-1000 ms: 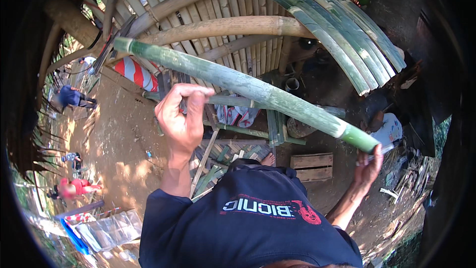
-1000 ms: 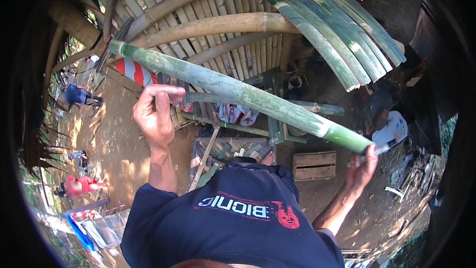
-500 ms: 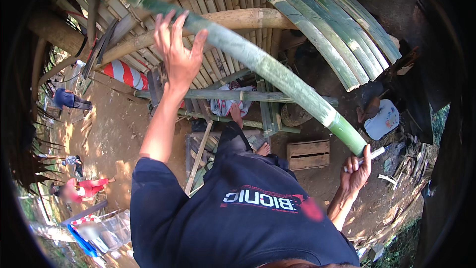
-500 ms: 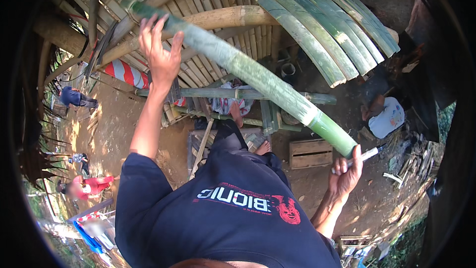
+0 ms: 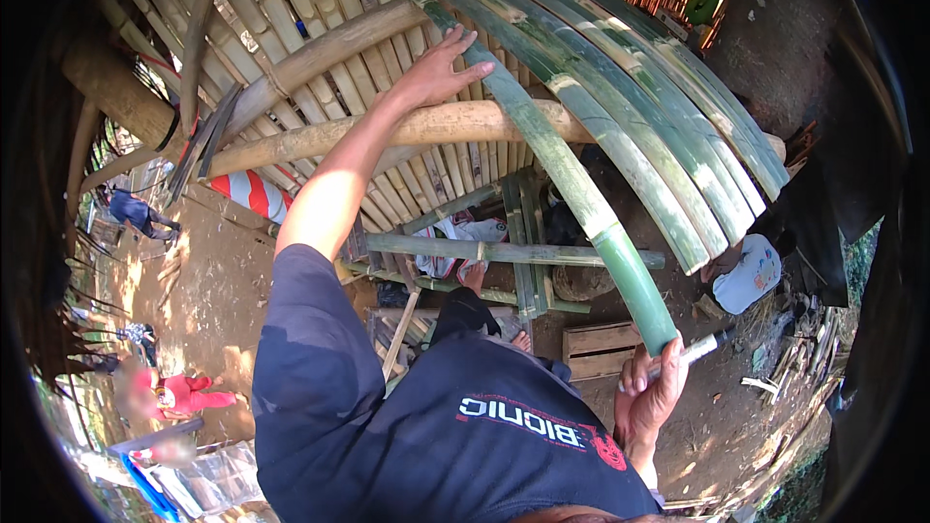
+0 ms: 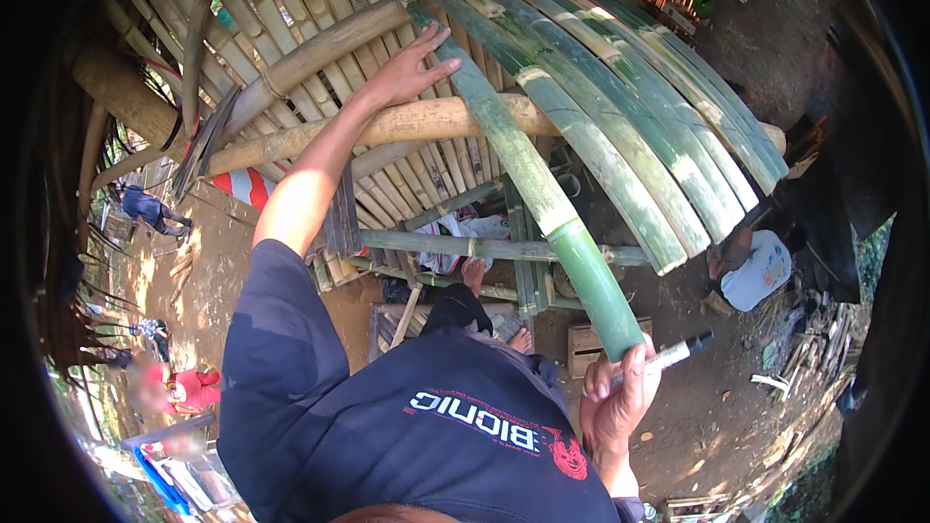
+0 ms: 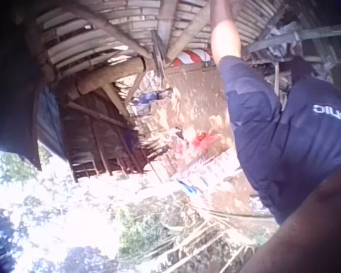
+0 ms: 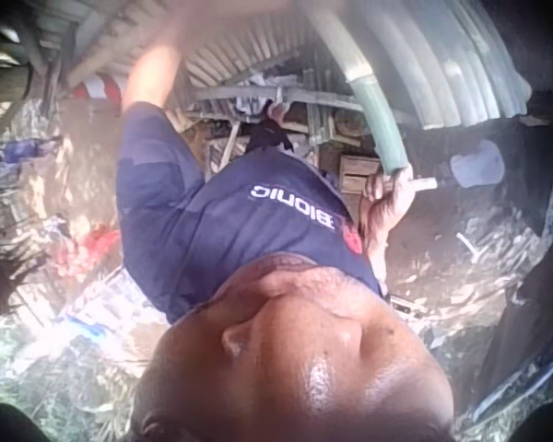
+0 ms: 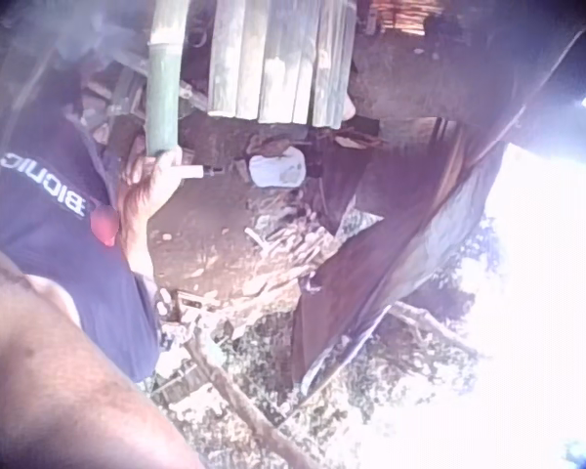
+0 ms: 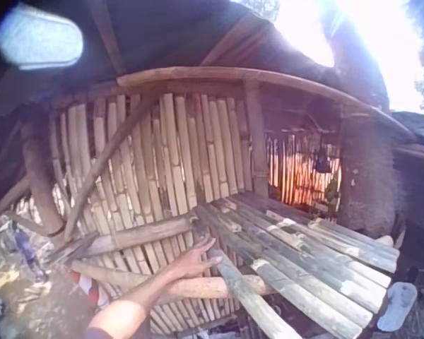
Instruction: The person measures and marks a long bamboo strip with a marker, then uses a machete to split the strip into thinner slats. They fit the slats into a bamboo framework and secure them by hammering nails with the machete. The person repeats this process for multiple strips.
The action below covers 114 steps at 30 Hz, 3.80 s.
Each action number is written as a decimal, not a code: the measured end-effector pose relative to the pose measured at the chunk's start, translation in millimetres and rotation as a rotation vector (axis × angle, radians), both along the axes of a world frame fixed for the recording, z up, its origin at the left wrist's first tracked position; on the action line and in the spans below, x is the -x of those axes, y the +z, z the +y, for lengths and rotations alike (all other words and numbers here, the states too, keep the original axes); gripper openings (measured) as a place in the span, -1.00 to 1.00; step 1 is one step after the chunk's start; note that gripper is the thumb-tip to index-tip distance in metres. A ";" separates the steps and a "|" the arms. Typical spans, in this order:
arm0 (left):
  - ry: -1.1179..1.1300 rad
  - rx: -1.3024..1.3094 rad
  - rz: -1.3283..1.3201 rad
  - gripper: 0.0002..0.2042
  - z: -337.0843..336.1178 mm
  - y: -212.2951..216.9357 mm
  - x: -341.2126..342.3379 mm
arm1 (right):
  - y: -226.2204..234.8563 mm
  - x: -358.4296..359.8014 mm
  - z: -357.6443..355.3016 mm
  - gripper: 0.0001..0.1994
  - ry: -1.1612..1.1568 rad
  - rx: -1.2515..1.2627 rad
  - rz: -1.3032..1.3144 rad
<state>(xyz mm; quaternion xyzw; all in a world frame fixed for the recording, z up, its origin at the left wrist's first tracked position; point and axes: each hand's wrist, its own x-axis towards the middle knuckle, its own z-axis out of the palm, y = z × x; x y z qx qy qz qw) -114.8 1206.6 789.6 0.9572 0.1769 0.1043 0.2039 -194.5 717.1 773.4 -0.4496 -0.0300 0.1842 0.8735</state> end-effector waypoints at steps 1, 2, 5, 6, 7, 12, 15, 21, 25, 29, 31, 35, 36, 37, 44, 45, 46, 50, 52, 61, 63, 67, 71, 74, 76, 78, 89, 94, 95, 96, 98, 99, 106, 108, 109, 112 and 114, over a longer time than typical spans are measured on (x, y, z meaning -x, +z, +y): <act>-0.025 0.009 -0.003 -0.06 7.3 1.0 -3.2 | 1.0 -2.7 5.5 -0.71 -0.007 0.002 0.031; -0.034 -0.001 0.010 -0.02 16.8 -0.8 -6.4 | 0.5 -3.8 9.2 -0.71 -0.013 0.003 0.062; -0.100 -0.035 0.012 -0.01 34.8 -3.2 -10.9 | 1.3 -10.7 24.1 -0.69 -0.073 0.039 0.056; -0.082 -0.031 0.053 0.00 40.7 -0.7 -14.5 | -0.8 -14.7 30.4 -0.67 -0.088 0.037 0.033; -0.081 -0.019 0.056 -0.01 45.1 0.0 -16.0 | -2.5 -15.3 35.0 -0.66 -0.104 0.041 0.017; -0.126 -0.047 0.071 -0.05 62.7 -1.6 -20.0 | -8.1 -29.0 45.2 -0.64 -0.158 0.069 -0.038; -0.133 -0.070 0.056 -0.08 64.3 -7.1 -24.0 | -1.0 -32.2 55.9 -0.64 -0.253 0.096 -0.021; -0.154 -0.076 0.025 -0.01 64.0 -7.5 -27.6 | -5.5 -43.3 46.8 -0.67 -0.161 0.087 -0.017; -0.144 -0.084 -0.003 -0.06 66.8 -8.9 -26.6 | -14.0 -43.5 43.6 -0.66 -0.142 0.040 -0.041; -0.154 -0.167 -0.012 -0.14 70.9 -14.4 -28.9 | -10.5 -43.4 42.2 -0.63 -0.123 0.083 -0.034; -0.166 -0.141 -0.024 -0.18 67.1 -11.2 -31.0 | -13.8 -46.8 41.6 -0.61 -0.089 0.088 -0.058; -0.210 0.110 -0.066 -0.25 75.9 -14.3 -29.3 | -18.4 -46.6 37.6 -0.56 -0.071 0.064 -0.001; -0.228 0.034 -0.087 -0.25 82.7 -16.7 -25.2 | -8.4 -50.0 39.0 -0.52 -0.028 0.061 0.026; -0.241 -0.051 -0.111 -0.24 84.6 -17.3 -26.7 | -13.8 -51.5 35.0 -0.50 0.001 0.021 0.028; -0.201 0.071 -0.021 -0.23 73.1 -8.5 -34.0 | -10.6 -60.1 25.9 -0.63 0.054 -0.017 0.137; -0.195 0.092 -0.011 -0.23 71.3 -6.7 -33.0 | -13.8 -60.1 23.0 -0.64 0.072 -0.026 0.137; -0.192 0.111 -0.003 -0.23 69.9 -4.2 -33.8 | -16.2 -60.4 21.0 -0.65 0.090 -0.061 0.125; -0.189 0.093 0.015 -0.22 64.4 2.7 -29.5 | -16.4 -60.9 16.7 -0.67 0.154 -0.005 0.109; -0.194 0.102 0.017 -0.22 61.6 5.3 -27.8 | -15.0 -60.7 17.9 -0.67 0.142 0.010 0.097; -0.185 0.196 -0.016 -0.23 62.5 3.2 -29.5 | -15.4 -61.9 19.5 -0.67 0.105 0.016 0.081; -0.185 0.225 -0.028 -0.23 62.9 4.0 -28.7 | -22.2 -61.7 16.7 -0.58 0.119 0.016 0.071; -0.185 0.237 -0.050 -0.23 65.7 -2.9 -27.7 | -25.8 -61.8 16.9 -0.57 0.121 0.005 0.047; -0.175 0.266 -0.048 -0.21 63.5 -0.5 -27.6 | -23.6 -62.4 17.0 -0.56 0.125 0.019 0.011; -0.172 0.264 -0.046 -0.20 61.2 1.1 -27.6 | -21.9 -61.7 18.5 -0.55 0.112 0.019 0.007; -0.174 0.244 -0.042 -0.19 62.1 0.3 -29.0 | -22.8 -61.3 18.9 -0.55 0.099 0.019 0.002; -0.169 0.212 -0.037 -0.18 62.4 1.1 -28.9 | -22.7 -62.0 17.6 -0.59 0.102 -0.034 0.056; -0.213 -0.010 -0.164 -0.18 77.8 -15.9 -27.8 | -26.4 -61.4 15.4 -0.51 0.101 0.037 -0.084; -0.164 -0.033 -0.107 0.00 71.0 -8.6 -31.1 | -23.8 -60.6 13.9 -0.50 0.042 0.048 -0.072; -0.140 -0.062 -0.055 0.15 66.7 -1.5 -29.6 | -29.0 -63.8 7.4 -0.50 0.093 0.021 -0.085; -0.128 -0.069 -0.020 0.09 60.5 2.9 -29.0 | -31.7 -65.4 1.4 -0.48 0.146 0.003 -0.117; -0.113 -0.082 0.041 0.00 52.8 6.7 -30.5 | -30.8 -67.9 -3.4 -0.47 0.215 -0.011 -0.147; -0.123 -0.097 0.028 0.00 54.9 2.8 -32.1 | -30.5 -68.0 -4.4 -0.48 0.217 -0.013 -0.161; -0.118 -0.241 0.018 0.10 61.3 -5.2 -37.8 | -21.5 -77.0 -12.0 -0.60 0.348 0.051 -0.250; -0.104 -0.276 0.043 0.10 61.7 -6.6 -39.7 | -19.6 -70.8 -7.3 -0.59 0.241 0.043 -0.184; -0.092 -0.286 0.047 0.10 61.2 -7.5 -37.8 | -17.5 -68.0 -3.3 -0.54 0.199 0.040 -0.167; -0.095 -0.317 0.021 0.07 61.5 -5.8 -37.9 | -19.0 -66.0 -8.3 -0.61 0.177 0.014 -0.187; -0.151 -0.315 -0.062 0.04 61.1 -3.1 -39.4 | -17.0 -68.7 -11.5 -0.63 0.191 0.036 -0.170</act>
